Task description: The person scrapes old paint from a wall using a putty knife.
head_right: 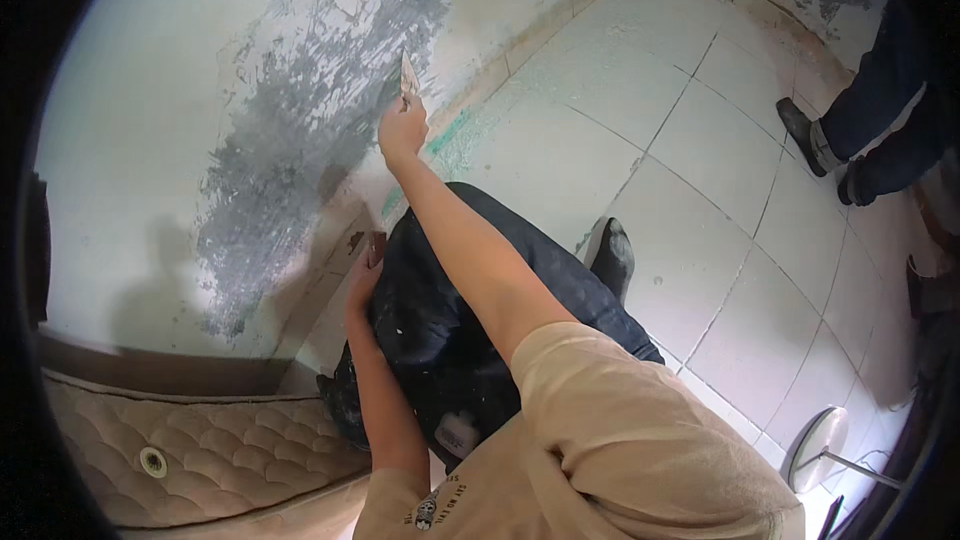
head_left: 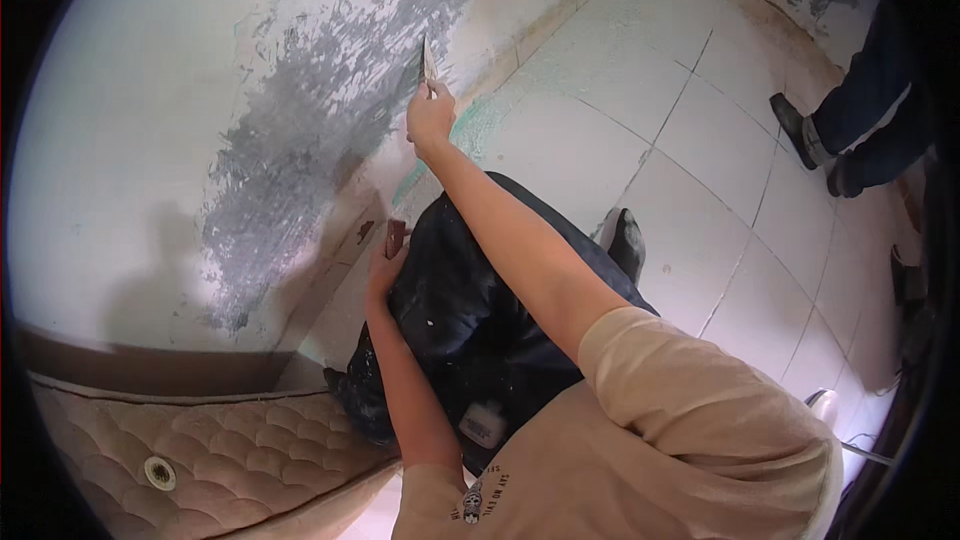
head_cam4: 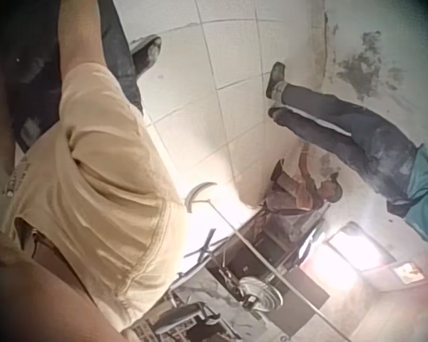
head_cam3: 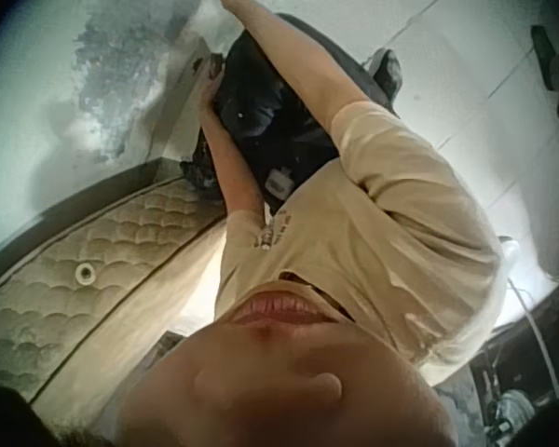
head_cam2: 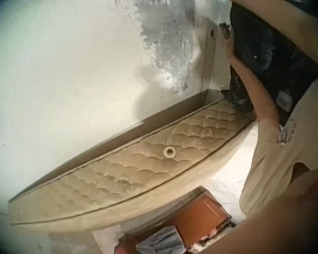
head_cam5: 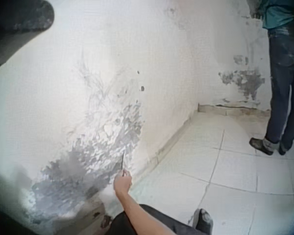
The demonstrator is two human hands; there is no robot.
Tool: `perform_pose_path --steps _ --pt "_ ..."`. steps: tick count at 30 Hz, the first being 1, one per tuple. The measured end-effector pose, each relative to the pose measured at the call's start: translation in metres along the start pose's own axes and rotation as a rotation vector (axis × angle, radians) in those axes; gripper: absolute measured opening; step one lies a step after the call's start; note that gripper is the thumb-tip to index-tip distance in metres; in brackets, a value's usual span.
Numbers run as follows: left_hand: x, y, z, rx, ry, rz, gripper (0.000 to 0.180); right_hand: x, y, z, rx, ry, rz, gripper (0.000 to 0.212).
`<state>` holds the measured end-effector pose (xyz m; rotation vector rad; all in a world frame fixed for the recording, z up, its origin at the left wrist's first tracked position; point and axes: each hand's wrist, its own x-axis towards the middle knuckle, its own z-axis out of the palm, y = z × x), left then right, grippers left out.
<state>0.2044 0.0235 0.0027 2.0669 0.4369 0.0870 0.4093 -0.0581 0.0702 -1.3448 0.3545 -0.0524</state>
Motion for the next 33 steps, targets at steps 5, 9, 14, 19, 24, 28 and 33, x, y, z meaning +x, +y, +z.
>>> perform_pose_path --steps 5,9,14,19,24,28,33 --pt "0.003 -0.007 -0.007 0.008 -0.029 -0.051 0.032 0.013 0.011 -0.001 -0.05 -0.038 -0.099 0.033" --pt "0.003 -0.007 0.001 0.006 -0.058 -0.037 0.034 0.022 0.01 -0.022 0.012 -0.025 -0.063 0.034" --pt "-0.012 -0.035 -0.027 0.012 -0.01 -0.035 0.033 -0.037 -0.02 -0.02 0.11 -0.266 0.315 0.034" --pt "0.011 0.005 0.008 -0.015 -0.114 -0.08 0.031 0.02 0.002 -0.031 0.002 -0.088 -0.069 0.033" --pt "0.001 -0.014 -0.012 0.0 -0.049 -0.011 0.031 -0.009 -0.016 -0.032 0.03 -0.216 0.141 0.032" --pt "0.006 -0.012 -0.002 0.014 -0.084 -0.08 0.031 -0.007 -0.016 -0.04 0.062 -0.205 0.103 0.032" --pt "0.008 0.005 0.006 -0.001 -0.09 -0.087 0.031 0.01 -0.006 -0.033 0.014 -0.135 0.013 0.034"
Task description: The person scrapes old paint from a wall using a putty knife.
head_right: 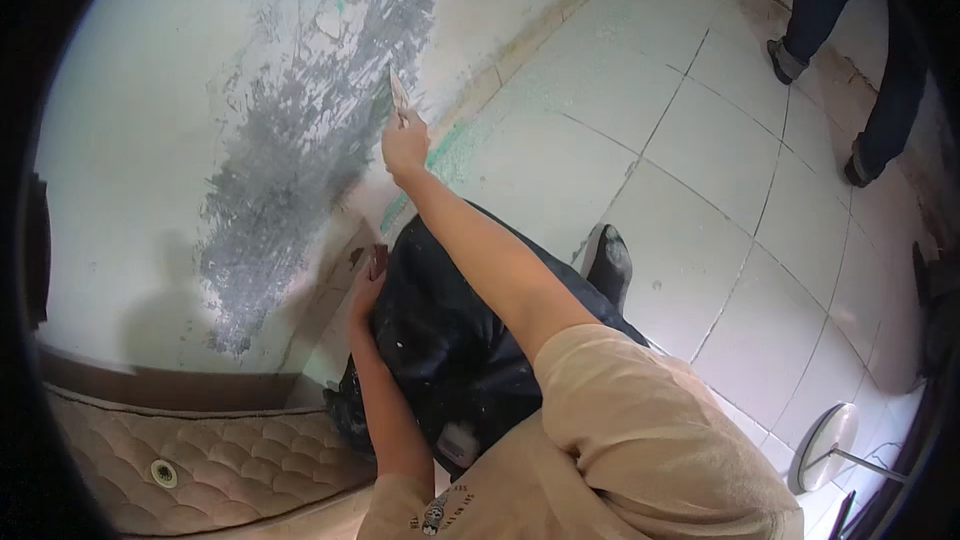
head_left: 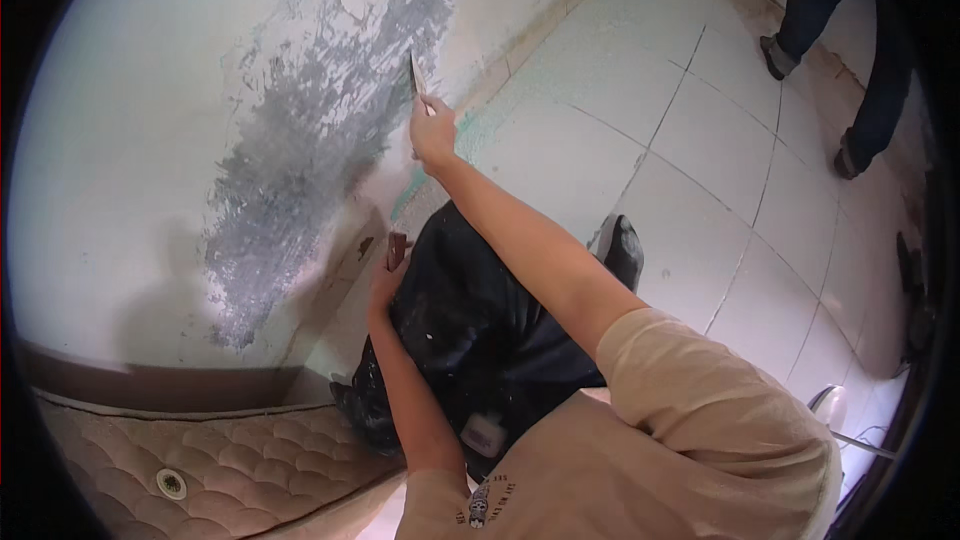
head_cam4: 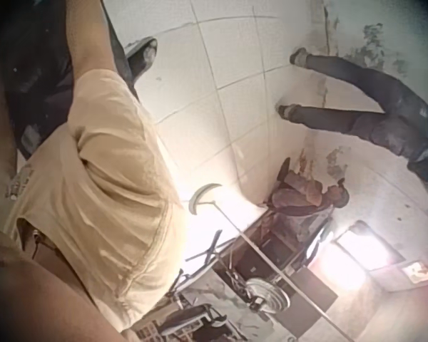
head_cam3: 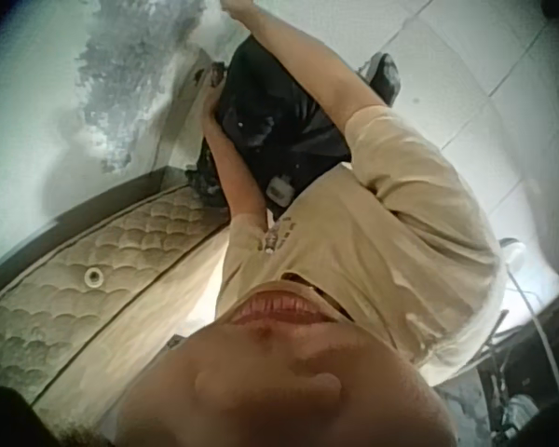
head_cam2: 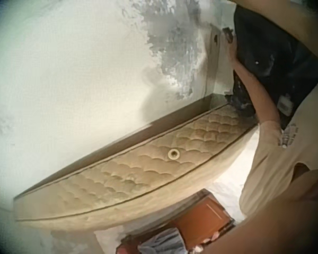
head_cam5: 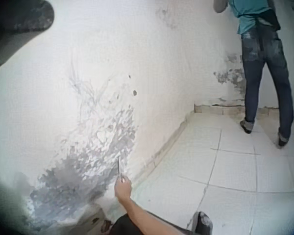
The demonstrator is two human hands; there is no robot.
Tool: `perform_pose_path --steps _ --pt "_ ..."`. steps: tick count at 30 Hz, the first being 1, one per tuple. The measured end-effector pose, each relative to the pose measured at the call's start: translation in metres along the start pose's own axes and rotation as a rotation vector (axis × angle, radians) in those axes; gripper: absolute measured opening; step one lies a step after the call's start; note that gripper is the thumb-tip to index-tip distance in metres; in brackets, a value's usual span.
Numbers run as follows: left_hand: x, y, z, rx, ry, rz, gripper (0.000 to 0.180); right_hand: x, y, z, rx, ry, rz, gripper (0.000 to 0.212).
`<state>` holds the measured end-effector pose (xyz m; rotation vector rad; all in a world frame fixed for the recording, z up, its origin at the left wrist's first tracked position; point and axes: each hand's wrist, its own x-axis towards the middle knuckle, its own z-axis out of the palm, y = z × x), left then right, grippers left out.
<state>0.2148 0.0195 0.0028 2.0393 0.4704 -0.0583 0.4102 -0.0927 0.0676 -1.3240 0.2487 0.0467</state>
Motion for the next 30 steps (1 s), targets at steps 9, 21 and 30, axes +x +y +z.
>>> perform_pose_path --steps 9,21,30 --pt "-0.002 -0.016 -0.011 0.013 0.027 0.052 0.031 -0.015 -0.015 0.006 0.123 -0.105 0.122 0.033" --pt "-0.004 -0.013 -0.004 -0.024 -0.015 0.021 0.029 -0.012 -0.008 0.002 0.081 -0.021 0.107 0.033" --pt "-0.009 -0.01 -0.005 0.002 0.057 0.065 0.03 -0.017 -0.021 -0.001 0.068 -0.063 0.134 0.032"
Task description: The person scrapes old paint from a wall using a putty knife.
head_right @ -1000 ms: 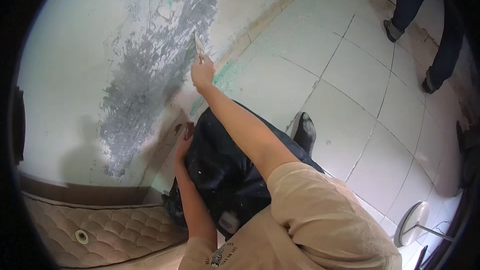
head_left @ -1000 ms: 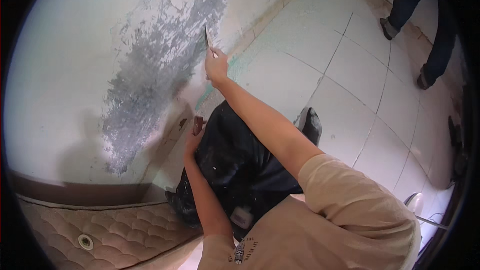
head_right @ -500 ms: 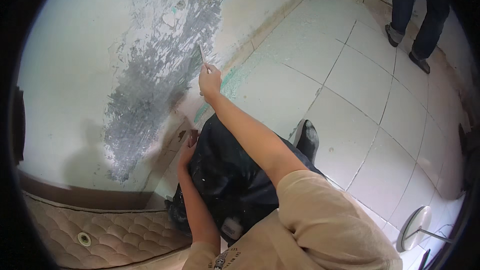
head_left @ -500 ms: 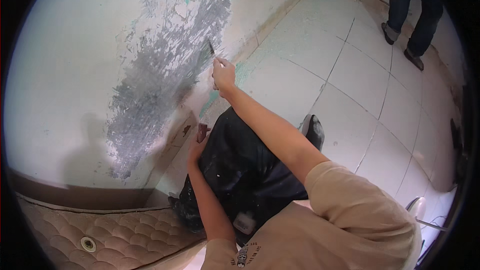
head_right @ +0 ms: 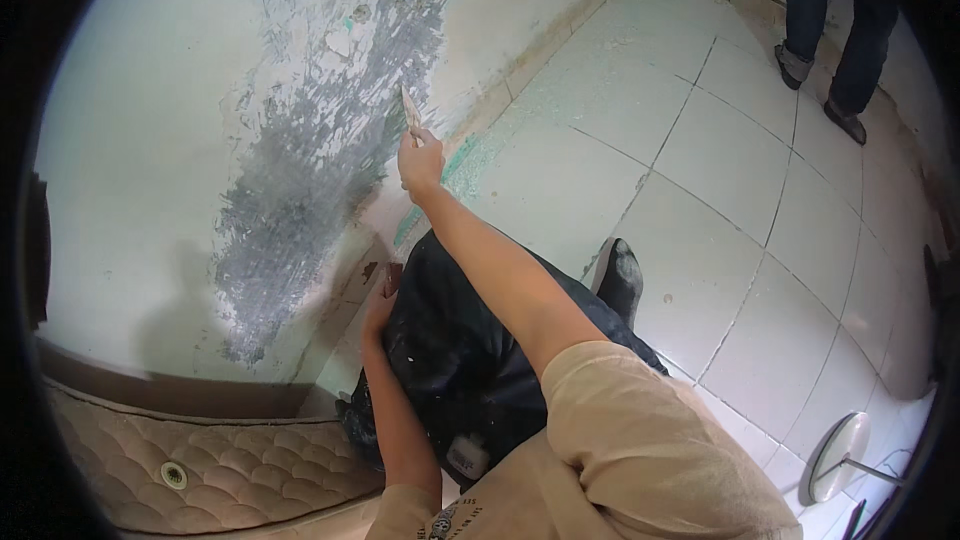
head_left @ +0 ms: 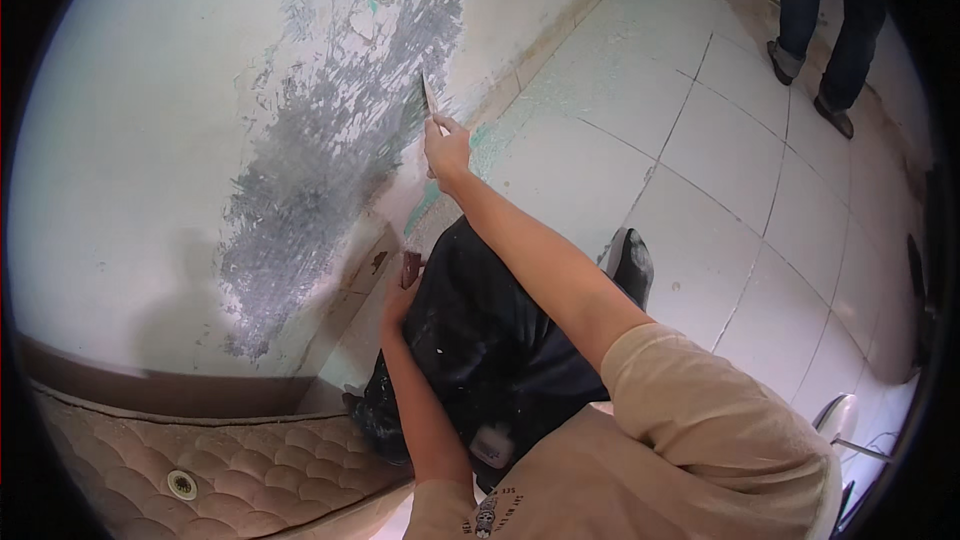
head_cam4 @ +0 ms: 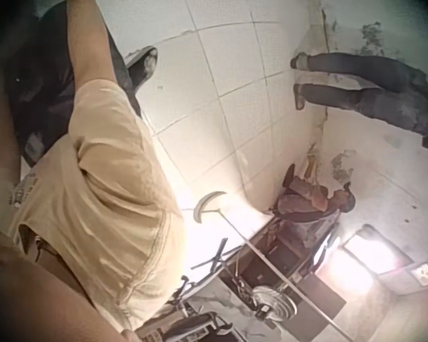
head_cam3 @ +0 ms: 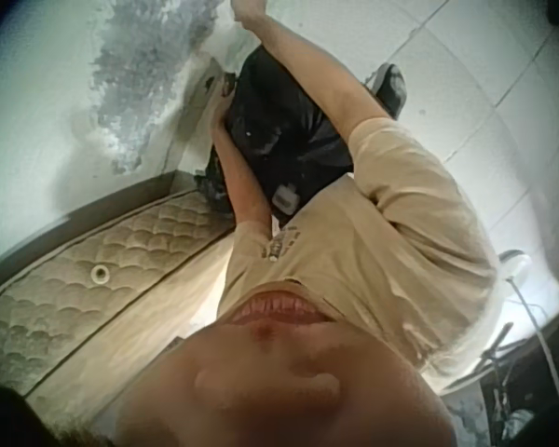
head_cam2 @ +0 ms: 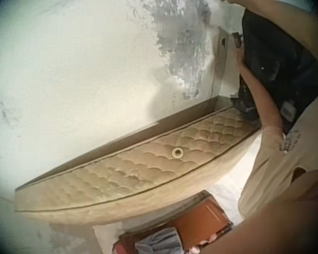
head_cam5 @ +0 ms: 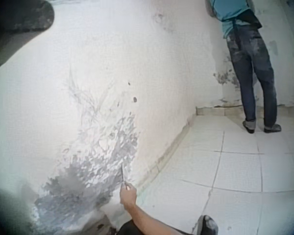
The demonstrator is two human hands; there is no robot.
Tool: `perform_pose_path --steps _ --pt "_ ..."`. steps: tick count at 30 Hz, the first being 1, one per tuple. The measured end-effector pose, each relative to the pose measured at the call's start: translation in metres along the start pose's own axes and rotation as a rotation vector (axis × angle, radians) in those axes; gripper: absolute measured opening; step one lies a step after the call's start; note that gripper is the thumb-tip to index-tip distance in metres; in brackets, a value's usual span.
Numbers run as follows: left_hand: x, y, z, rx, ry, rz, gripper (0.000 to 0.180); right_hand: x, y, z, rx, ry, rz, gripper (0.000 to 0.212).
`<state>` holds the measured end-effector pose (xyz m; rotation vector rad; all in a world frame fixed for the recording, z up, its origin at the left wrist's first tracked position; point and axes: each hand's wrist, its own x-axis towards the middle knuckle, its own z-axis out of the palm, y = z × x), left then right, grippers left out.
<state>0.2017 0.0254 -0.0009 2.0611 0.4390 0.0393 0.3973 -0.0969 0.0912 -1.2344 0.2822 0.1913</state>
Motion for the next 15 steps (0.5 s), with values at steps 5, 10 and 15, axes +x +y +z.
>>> perform_pose_path --steps 5,10,15 --pt "-0.001 0.006 -0.002 0.137 -0.019 -0.115 0.03 -0.002 0.001 -0.003 0.0 0.054 -0.019 0.032" --pt "-0.002 0.002 0.0 -0.021 0.003 -0.043 0.033 0.0 0.003 -0.004 -0.009 0.078 -0.09 0.032" --pt "-0.007 -0.014 -0.005 0.0 0.012 -0.048 0.035 0.007 0.026 0.02 -0.094 0.066 -0.113 0.033"
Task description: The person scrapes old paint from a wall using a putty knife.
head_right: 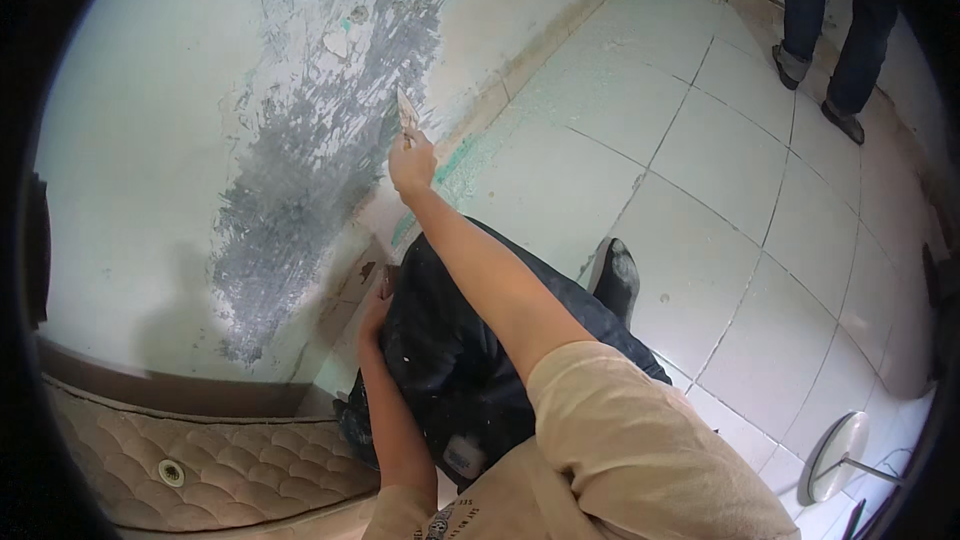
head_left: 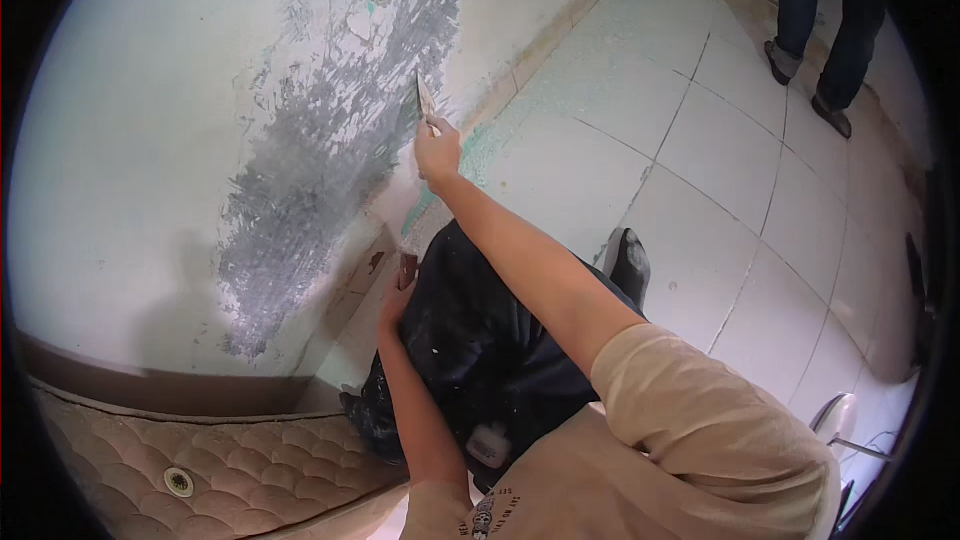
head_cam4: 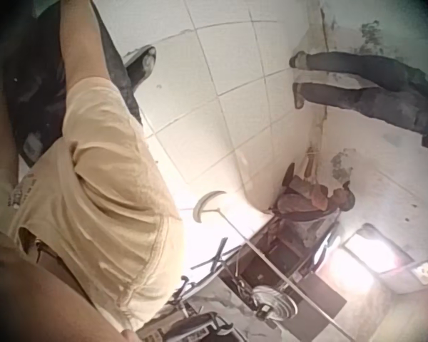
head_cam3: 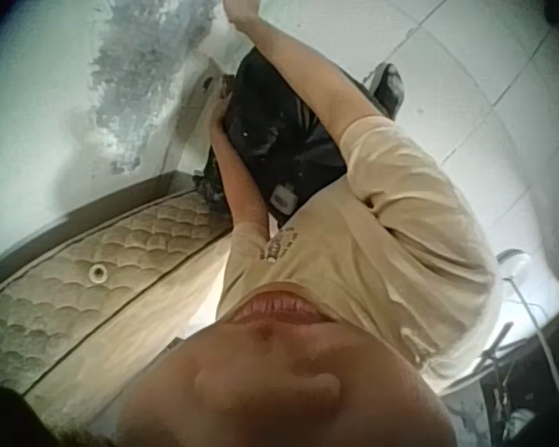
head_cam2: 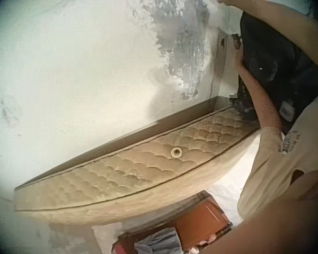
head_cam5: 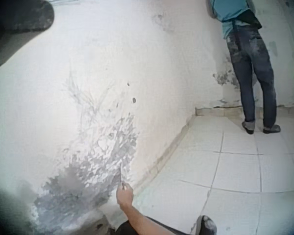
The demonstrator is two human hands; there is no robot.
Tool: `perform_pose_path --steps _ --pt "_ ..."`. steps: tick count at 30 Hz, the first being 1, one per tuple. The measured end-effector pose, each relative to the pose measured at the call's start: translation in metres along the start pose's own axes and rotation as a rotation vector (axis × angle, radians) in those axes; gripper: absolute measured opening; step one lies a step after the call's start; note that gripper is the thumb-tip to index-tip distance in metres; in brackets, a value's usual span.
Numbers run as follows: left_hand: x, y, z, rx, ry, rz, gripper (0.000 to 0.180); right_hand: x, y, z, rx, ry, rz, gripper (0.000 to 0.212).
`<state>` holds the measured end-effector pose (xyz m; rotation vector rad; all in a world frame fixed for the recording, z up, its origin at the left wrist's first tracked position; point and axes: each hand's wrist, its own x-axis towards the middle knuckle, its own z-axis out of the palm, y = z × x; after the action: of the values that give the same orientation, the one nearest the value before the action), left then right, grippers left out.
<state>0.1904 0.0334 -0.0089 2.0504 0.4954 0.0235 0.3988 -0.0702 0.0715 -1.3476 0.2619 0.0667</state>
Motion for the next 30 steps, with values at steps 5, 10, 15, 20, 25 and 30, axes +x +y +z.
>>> perform_pose_path --steps 5,10,15,20,25,30 --pt "0.024 -0.031 -0.004 0.07 -0.006 0.028 0.04 0.012 0.013 0.026 -0.185 0.26 -0.295 0.032" --pt "0.008 -0.046 -0.008 -0.037 -0.086 -0.107 0.047 -0.018 -0.009 0.006 0.116 0.001 0.166 0.036" --pt "0.013 -0.009 0.005 0.163 -0.084 -0.08 0.052 0.008 -0.01 -0.03 0.145 -0.118 0.238 0.033" --pt "0.015 -0.005 0.008 0.1 -0.098 -0.107 0.051 0.021 0.009 -0.024 -0.274 0.043 -0.372 0.03" --pt "0.011 -0.014 0.007 0.008 -0.109 -0.12 0.05 0.011 0.0 -0.018 -0.196 0.017 -0.125 0.031" --pt "0.02 -0.022 0.006 0.06 -0.018 -0.099 0.053 0.006 -0.01 -0.028 0.211 -0.17 0.212 0.034"
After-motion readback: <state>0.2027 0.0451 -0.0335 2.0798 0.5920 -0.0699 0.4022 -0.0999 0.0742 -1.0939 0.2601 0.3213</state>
